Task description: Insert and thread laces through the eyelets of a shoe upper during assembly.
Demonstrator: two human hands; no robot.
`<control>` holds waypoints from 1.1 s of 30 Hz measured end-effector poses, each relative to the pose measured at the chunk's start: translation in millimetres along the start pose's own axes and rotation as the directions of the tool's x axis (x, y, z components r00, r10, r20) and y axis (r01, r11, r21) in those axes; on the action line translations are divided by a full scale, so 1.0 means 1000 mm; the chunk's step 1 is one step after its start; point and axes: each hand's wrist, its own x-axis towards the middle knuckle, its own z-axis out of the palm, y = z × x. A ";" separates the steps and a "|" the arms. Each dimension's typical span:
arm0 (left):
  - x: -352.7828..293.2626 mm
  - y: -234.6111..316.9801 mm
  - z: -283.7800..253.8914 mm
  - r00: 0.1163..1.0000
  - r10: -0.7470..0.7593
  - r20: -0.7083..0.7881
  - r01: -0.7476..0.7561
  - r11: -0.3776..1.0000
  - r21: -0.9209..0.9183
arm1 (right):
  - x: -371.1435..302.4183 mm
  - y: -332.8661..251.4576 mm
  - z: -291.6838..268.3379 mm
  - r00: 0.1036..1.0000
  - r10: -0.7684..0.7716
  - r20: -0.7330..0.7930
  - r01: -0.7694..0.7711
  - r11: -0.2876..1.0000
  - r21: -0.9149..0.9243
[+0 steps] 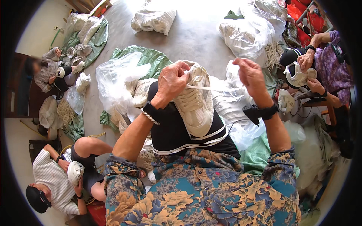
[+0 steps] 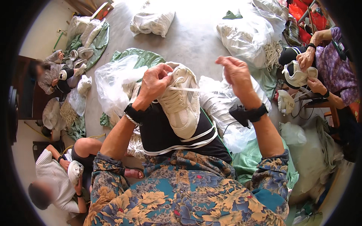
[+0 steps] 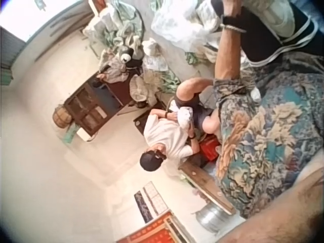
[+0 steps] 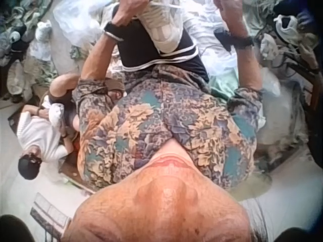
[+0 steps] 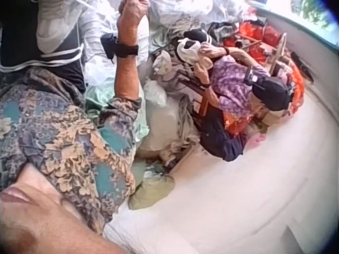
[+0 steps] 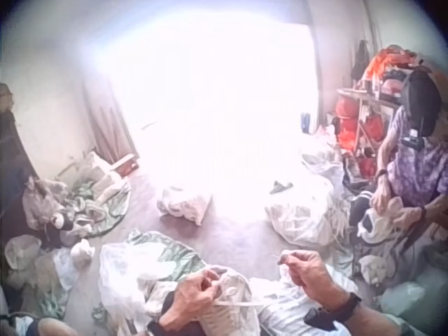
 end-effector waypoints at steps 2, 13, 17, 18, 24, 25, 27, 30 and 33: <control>-0.003 -0.002 -0.003 1.000 -0.005 0.022 0.004 1.000 0.023 | -0.003 0.007 0.028 0.994 0.056 0.097 -0.040 0.986 -0.164; -0.001 0.001 -0.002 0.996 -0.045 0.075 0.044 0.999 0.016 | 0.002 0.027 0.079 0.932 -0.326 0.157 0.359 0.780 -0.512; 0.000 -0.003 -0.002 0.999 0.001 0.053 -0.002 1.000 0.017 | -0.002 0.029 0.075 0.925 -0.252 0.283 0.371 0.762 -0.531; 0.000 -0.003 -0.003 0.998 0.015 0.058 -0.016 1.000 0.026 | -0.003 0.030 0.074 0.907 -0.254 0.336 0.402 0.759 -0.511; -0.001 -0.010 0.000 0.999 0.017 0.045 -0.017 1.000 -0.006 | -0.007 0.033 0.075 0.913 -0.263 0.311 0.394 0.766 -0.507; -0.001 -0.010 0.000 0.999 0.018 0.047 -0.018 1.000 -0.005 | -0.007 0.033 0.074 0.914 -0.264 0.309 0.393 0.767 -0.508; -0.001 -0.010 0.001 0.998 0.024 0.058 -0.024 1.000 -0.002 | -0.007 0.034 0.073 0.921 -0.259 0.291 0.378 0.776 -0.505; -0.003 -0.008 -0.001 0.997 -0.010 0.082 0.011 1.000 -0.016 | -0.003 0.033 0.076 0.867 -0.350 0.354 0.497 0.650 -0.575; -0.004 -0.008 0.000 0.997 0.055 0.062 -0.051 0.997 -0.057 | 0.002 0.024 0.086 0.696 -0.509 0.506 0.692 0.290 -0.661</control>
